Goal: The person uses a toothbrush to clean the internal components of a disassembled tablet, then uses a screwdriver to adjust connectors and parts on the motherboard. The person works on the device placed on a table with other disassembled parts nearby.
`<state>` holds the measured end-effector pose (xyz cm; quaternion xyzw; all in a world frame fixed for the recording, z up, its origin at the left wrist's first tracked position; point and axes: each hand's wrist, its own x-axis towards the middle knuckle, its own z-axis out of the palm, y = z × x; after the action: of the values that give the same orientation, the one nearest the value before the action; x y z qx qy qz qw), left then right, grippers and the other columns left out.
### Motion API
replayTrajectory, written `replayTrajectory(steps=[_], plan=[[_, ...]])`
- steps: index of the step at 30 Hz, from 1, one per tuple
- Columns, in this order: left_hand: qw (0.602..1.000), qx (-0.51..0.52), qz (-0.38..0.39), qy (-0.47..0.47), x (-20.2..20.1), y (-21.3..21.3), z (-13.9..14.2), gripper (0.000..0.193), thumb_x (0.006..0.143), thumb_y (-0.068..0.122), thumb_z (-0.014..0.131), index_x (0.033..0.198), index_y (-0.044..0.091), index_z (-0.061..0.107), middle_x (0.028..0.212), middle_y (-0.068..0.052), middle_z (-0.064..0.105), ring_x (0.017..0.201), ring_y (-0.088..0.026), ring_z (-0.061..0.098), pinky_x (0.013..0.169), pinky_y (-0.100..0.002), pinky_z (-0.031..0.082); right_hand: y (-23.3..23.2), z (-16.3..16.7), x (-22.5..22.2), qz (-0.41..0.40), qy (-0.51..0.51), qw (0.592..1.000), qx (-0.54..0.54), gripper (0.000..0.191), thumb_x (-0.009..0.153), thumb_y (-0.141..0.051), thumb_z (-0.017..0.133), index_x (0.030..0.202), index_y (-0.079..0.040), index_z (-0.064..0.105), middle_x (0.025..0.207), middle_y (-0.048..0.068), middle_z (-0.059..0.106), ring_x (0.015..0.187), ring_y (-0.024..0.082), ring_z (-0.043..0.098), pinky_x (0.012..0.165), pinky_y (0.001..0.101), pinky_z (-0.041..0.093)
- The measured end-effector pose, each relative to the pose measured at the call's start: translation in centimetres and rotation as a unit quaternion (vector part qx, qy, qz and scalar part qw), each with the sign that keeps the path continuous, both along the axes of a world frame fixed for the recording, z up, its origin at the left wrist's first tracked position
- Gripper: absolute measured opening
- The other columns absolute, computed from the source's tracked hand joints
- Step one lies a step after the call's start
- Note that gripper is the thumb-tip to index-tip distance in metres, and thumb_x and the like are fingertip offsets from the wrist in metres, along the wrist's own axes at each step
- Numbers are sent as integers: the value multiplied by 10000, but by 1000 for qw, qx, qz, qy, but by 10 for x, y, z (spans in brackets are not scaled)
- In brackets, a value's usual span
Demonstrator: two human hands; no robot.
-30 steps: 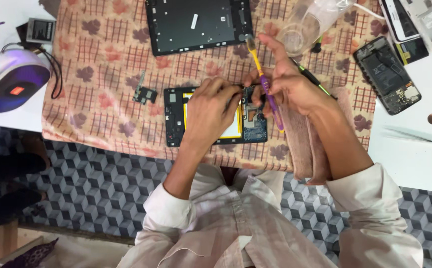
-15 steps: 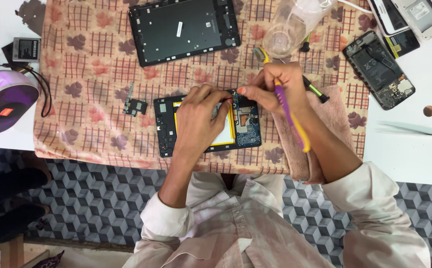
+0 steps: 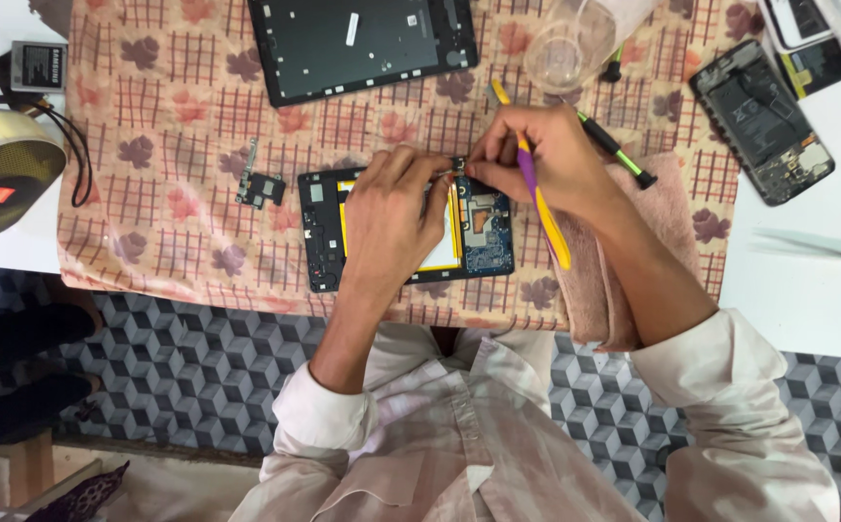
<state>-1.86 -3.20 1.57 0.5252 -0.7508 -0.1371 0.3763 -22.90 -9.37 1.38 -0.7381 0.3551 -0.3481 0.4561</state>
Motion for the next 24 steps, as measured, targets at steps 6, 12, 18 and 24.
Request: replayTrajectory(steps=[6, 12, 18, 24], plan=[[1000, 17, 15, 16, -1, -1, 0, 86, 912, 115, 740, 984, 67, 734, 972, -50, 704, 899, -270, 667, 793, -396, 525, -2, -1, -1, -6, 20, 1000, -12, 168, 840, 5, 826, 858, 2, 660, 847, 32, 726, 742, 52, 633, 656, 214, 497], [1000, -7, 17, 2, -5, 0, 0, 71, 918, 97, 726, 979, 61, 722, 972, -69, 691, 900, -286, 657, 803, -408, 520, -3, -3, -1, -31, 28, 999, -15, 157, 851, -2, 823, 873, 0, 667, 815, 19, 692, 727, 45, 597, 644, 224, 478], [1000, -3, -4, 5, -3, 2, 2, 89, 914, 38, 663, 988, 54, 711, 966, -84, 672, 909, -299, 644, 821, -422, 512, -5, -5, -3, -22, 15, 1000, -8, 158, 851, -18, 819, 878, 0, 664, 834, 16, 698, 747, 42, 608, 661, 221, 490], [1000, -7, 4, -21, -7, 1, 4, 56, 906, 45, 662, 956, 47, 685, 954, -86, 663, 884, -304, 633, 797, -425, 503, -6, -6, -5, -28, 10, 1000, 4, 163, 869, -42, 822, 883, -7, 664, 820, 16, 687, 724, 46, 610, 630, 224, 483]])
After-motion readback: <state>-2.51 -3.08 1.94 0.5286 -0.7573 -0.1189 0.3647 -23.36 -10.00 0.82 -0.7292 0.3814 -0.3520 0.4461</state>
